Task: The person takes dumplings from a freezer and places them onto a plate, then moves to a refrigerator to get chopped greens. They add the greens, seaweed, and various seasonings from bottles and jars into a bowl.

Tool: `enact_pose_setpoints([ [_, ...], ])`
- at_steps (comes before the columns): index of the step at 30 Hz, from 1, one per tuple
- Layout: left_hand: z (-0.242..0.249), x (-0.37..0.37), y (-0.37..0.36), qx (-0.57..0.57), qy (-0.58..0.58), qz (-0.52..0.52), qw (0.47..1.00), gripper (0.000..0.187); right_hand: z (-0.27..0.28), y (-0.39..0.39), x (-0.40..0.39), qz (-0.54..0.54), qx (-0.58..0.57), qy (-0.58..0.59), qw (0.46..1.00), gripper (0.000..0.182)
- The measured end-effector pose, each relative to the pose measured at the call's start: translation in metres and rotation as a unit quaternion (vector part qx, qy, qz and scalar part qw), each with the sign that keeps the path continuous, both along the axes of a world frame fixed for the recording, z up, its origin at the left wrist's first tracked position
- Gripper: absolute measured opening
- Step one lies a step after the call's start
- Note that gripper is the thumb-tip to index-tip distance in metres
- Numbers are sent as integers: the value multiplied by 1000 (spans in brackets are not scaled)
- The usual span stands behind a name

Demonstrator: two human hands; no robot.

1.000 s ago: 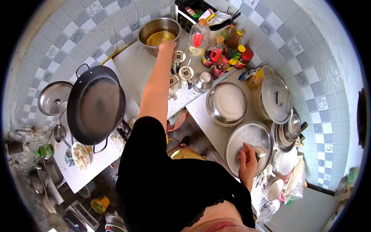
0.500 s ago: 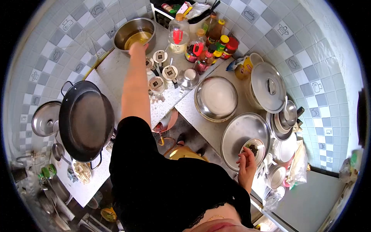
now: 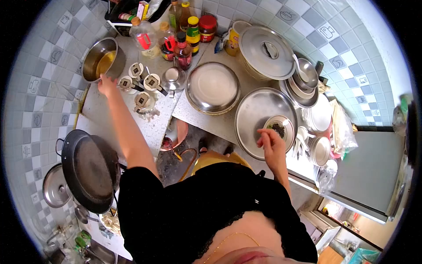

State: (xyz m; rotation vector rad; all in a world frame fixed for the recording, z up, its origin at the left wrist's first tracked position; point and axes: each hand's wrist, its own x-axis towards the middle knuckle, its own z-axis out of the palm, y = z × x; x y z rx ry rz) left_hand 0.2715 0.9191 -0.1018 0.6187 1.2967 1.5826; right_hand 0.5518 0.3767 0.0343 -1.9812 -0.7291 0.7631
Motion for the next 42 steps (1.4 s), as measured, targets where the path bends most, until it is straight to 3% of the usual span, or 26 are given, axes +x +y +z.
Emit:
enact_pose_setpoints([
  [2,-5,12,-70,113,205,128,964,49,-13,-2,21,-19,2,-4,1000,22],
  [3,-9,15,-105,109,310,169,929,48,-21,-1,30,-38,5,-8,999,22],
  [4,-16,19,-136,105,410,206,882,46,-31,9,40,-47,83,-34,995,24],
  [5,-25,22,-161,82,427,202,878,45,-38,24,53,-54,160,-61,984,26],
  [6,-35,27,-180,60,442,200,873,45,-40,40,67,-106,185,35,976,30],
  [8,-54,40,-209,129,530,178,819,45,-46,74,108,-168,201,198,945,38],
  [11,-4,93,-263,226,414,-22,881,44,-60,112,175,-208,199,347,893,40],
  [14,32,137,-298,200,242,-246,917,30,-82,127,201,-182,181,304,917,35],
  [16,29,163,-296,206,150,-395,883,24,-78,132,188,-211,199,287,913,31],
  [18,49,193,-297,97,51,-521,847,27,-64,137,165,-261,236,280,893,24],
  [20,62,222,-298,53,-39,-563,824,36,-61,132,150,-227,250,258,905,24],
  [23,88,239,-298,33,-66,-613,787,48,-56,124,114,-141,290,183,929,30],
  [25,99,225,-301,17,-82,-575,814,37,-37,119,81,-134,279,158,938,33],
  [28,116,186,-310,69,-152,-464,870,22,-2,121,48,-29,250,121,960,32],
  [30,117,156,-297,80,-142,-386,908,19,16,128,31,126,251,193,940,29],
  [31,119,138,-286,93,-138,-319,933,17,21,129,24,133,254,196,938,29],
  [33,119,98,-249,123,-72,-234,962,15,27,127,15,202,266,129,934,32],
  [34,116,81,-230,120,-48,-220,967,15,25,123,17,229,219,83,945,38],
  [37,76,55,-170,106,-4,-210,972,15,8,137,0,195,237,49,950,42],
  [39,46,52,-150,94,-18,-209,973,14,-10,157,-6,190,252,60,947,47],
  [41,39,53,-144,88,-26,-207,974,14,-16,174,-15,218,196,-63,954,49],
  [42,35,53,-145,56,-41,-185,980,13,-14,177,-19,230,196,-56,952,49],
])
